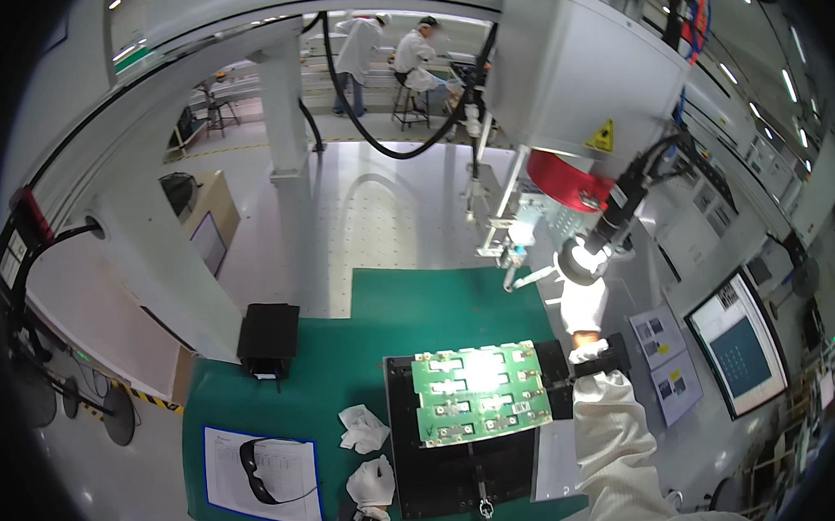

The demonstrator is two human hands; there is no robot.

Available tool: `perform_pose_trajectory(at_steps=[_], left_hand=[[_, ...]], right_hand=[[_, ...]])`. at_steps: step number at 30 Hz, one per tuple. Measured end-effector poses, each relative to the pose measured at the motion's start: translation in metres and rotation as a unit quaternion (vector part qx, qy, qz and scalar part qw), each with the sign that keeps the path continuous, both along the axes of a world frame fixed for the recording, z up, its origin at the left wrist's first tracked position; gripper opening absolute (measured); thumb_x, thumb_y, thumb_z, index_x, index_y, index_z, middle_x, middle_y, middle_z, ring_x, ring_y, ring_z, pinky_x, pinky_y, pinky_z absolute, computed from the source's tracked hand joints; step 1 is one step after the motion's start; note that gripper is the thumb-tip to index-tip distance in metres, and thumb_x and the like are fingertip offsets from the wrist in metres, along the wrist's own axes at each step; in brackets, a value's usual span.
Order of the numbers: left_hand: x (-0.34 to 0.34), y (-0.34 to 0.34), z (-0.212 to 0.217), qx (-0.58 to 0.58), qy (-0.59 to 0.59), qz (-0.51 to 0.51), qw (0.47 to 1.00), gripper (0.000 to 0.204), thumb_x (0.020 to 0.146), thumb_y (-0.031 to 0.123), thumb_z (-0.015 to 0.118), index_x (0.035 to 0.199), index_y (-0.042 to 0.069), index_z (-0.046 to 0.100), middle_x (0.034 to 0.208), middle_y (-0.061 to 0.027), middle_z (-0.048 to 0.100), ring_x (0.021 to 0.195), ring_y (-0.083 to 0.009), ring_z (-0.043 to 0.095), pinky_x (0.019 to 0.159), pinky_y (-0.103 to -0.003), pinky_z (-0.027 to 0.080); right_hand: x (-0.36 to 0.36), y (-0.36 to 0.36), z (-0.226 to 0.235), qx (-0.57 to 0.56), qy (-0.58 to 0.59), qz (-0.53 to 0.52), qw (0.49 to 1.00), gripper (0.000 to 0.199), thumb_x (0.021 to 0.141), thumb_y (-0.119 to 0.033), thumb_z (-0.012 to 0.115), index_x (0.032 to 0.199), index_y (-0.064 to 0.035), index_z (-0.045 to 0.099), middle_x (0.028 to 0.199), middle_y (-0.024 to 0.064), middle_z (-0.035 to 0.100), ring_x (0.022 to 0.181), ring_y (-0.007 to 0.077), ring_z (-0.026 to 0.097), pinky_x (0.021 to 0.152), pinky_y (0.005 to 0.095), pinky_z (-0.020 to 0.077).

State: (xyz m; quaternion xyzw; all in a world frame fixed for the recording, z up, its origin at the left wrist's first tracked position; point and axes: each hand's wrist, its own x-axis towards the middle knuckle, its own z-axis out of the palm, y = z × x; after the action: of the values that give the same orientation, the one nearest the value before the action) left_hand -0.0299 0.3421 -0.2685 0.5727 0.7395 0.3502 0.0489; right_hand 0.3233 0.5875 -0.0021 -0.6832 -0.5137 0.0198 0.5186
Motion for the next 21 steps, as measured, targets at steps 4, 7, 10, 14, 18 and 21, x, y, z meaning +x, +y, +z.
perform_pose_trajectory(at_steps=[4, 7, 10, 14, 18, 21], left_hand=[[0.005, 0.003, 0.007, -0.011, -0.007, 0.003, 1.000, 0.027, 0.087, 0.024, 0.069, 0.063, 0.012, 0.065, 0.062, -0.0107, 0.062, 0.056, -0.0345, 0.061, 0.050, -0.044, 0.046], [0.002, -0.001, 0.009, -0.013, 0.000, 0.002, 1.000, 0.025, 0.088, 0.022, 0.070, 0.066, 0.012, 0.065, 0.063, -0.0107, 0.062, 0.057, -0.0348, 0.062, 0.051, -0.045, 0.047], [0.001, 0.001, 0.012, -0.013, -0.006, -0.017, 1.000, 0.024, 0.090, 0.022, 0.070, 0.071, 0.008, 0.067, 0.068, -0.0129, 0.065, 0.061, -0.0363, 0.064, 0.055, -0.046, 0.050], [0.002, 0.003, 0.007, -0.001, -0.004, -0.033, 0.999, 0.027, 0.089, 0.020, 0.068, 0.065, 0.010, 0.062, 0.064, -0.0098, 0.062, 0.058, -0.0340, 0.062, 0.052, -0.045, 0.047], [0.013, 0.007, -0.005, 0.017, -0.027, -0.051, 0.998, 0.024, 0.091, 0.020, 0.068, 0.069, 0.009, 0.064, 0.066, -0.0096, 0.063, 0.059, -0.0342, 0.062, 0.054, -0.045, 0.048], [-0.006, -0.007, -0.004, 0.013, 0.000, -0.013, 1.000, 0.023, 0.091, 0.020, 0.068, 0.071, 0.009, 0.065, 0.067, -0.0098, 0.064, 0.060, -0.0345, 0.063, 0.054, -0.045, 0.049]], right_hand=[[0.079, -0.049, -0.010, 0.046, 0.069, -0.061, 0.995, 0.027, 0.102, -0.026, 0.061, 0.093, -0.0010, 0.067, 0.070, 0.0035, 0.063, 0.057, 0.0093, 0.050, 0.055, 0.0291, 0.0427], [0.134, -0.109, -0.061, 0.026, 0.304, -0.114, 0.945, 0.030, 0.104, -0.031, 0.055, 0.099, -0.0038, 0.066, 0.074, 0.0029, 0.065, 0.053, 0.0069, 0.050, 0.044, 0.0227, 0.0358], [0.197, -0.189, -0.161, 0.012, 0.415, -0.214, 0.884, 0.036, 0.103, -0.041, 0.052, 0.100, -0.0075, 0.066, 0.076, 0.0031, 0.066, 0.051, 0.0084, 0.050, 0.040, 0.0229, 0.0329], [0.248, -0.269, -0.260, -0.005, 0.529, -0.275, 0.803, 0.036, 0.102, -0.041, 0.051, 0.098, -0.0089, 0.066, 0.076, 0.0035, 0.067, 0.051, 0.0105, 0.052, 0.039, 0.0236, 0.0332], [0.260, -0.292, -0.293, -0.256, 0.380, -0.354, 0.815, 0.045, 0.096, -0.048, 0.058, 0.089, -0.0040, 0.068, 0.070, 0.0086, 0.066, 0.058, 0.0194, 0.061, 0.045, 0.0338, 0.0451], [0.172, -0.241, -0.265, -0.443, 0.060, -0.197, 0.872, 0.056, 0.088, -0.053, 0.066, 0.090, 0.0023, 0.072, 0.080, 0.0182, 0.072, 0.088, 0.0351, 0.071, 0.078, 0.0436, 0.0555]])
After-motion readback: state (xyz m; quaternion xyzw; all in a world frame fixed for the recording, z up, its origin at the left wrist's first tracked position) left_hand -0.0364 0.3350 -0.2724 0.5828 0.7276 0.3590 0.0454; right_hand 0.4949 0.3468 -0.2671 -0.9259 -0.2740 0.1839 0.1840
